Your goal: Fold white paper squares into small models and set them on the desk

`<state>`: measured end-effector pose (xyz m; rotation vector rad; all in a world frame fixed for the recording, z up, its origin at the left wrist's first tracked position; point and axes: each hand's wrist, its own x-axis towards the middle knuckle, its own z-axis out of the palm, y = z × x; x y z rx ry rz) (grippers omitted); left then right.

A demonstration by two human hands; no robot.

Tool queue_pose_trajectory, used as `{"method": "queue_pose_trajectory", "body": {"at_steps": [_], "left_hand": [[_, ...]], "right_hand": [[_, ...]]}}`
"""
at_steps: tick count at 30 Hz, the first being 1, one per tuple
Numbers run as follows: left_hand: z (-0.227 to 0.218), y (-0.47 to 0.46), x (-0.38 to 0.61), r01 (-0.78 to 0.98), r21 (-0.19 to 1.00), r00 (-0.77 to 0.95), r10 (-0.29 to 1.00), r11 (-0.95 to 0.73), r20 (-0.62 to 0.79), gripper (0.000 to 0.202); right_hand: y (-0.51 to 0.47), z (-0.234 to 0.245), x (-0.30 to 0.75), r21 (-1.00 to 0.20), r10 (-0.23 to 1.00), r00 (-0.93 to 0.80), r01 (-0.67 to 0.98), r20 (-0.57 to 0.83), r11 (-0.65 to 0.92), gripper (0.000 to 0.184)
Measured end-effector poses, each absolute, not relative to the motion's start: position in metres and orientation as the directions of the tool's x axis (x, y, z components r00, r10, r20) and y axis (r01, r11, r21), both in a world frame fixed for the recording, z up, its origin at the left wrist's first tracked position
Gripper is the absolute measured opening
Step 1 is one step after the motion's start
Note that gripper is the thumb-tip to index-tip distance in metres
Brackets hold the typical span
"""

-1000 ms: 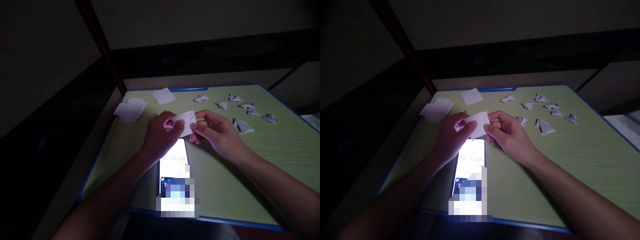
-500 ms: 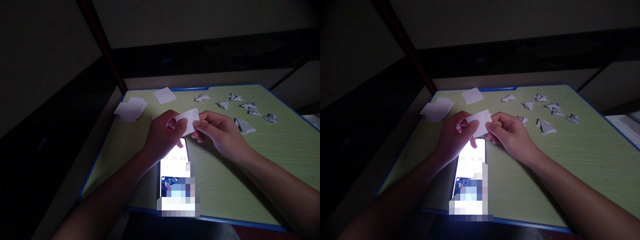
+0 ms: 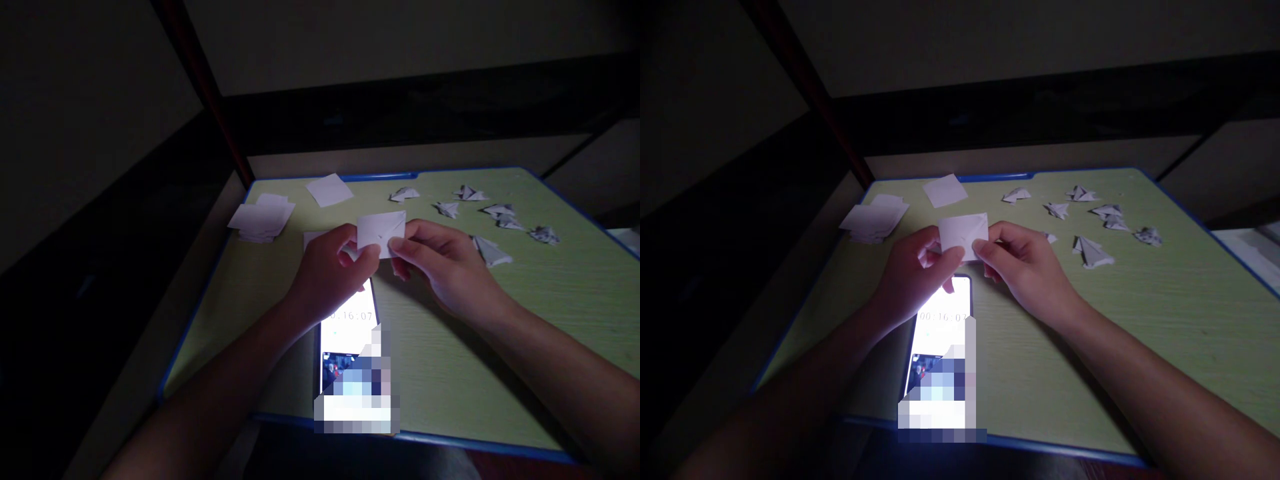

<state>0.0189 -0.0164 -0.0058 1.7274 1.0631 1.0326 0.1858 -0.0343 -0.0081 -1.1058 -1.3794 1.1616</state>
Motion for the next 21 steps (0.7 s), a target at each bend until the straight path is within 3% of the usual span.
{"method": "queue_pose_trajectory", "body": {"at_steps": [7, 21], "left_hand": [[-0.0063, -0.0166, 0.0195, 0.292, 0.888, 0.334, 0.908, -0.354, 0.252, 0.013], [-0.0038, -0.0172, 0.019, 0.272, 0.891, 0.36, 0.898, -0.362, 0.255, 0.009]], "right_hand": [[-0.0327, -0.0099, 0.187, -0.993, 0.987, -0.124, 0.055, 0.099, 0.106, 0.017], [-0.0326, -0.0097, 0.1853, -0.995, 0.989, -0.141, -0.099, 0.041, 0.027, 0.016]]}}
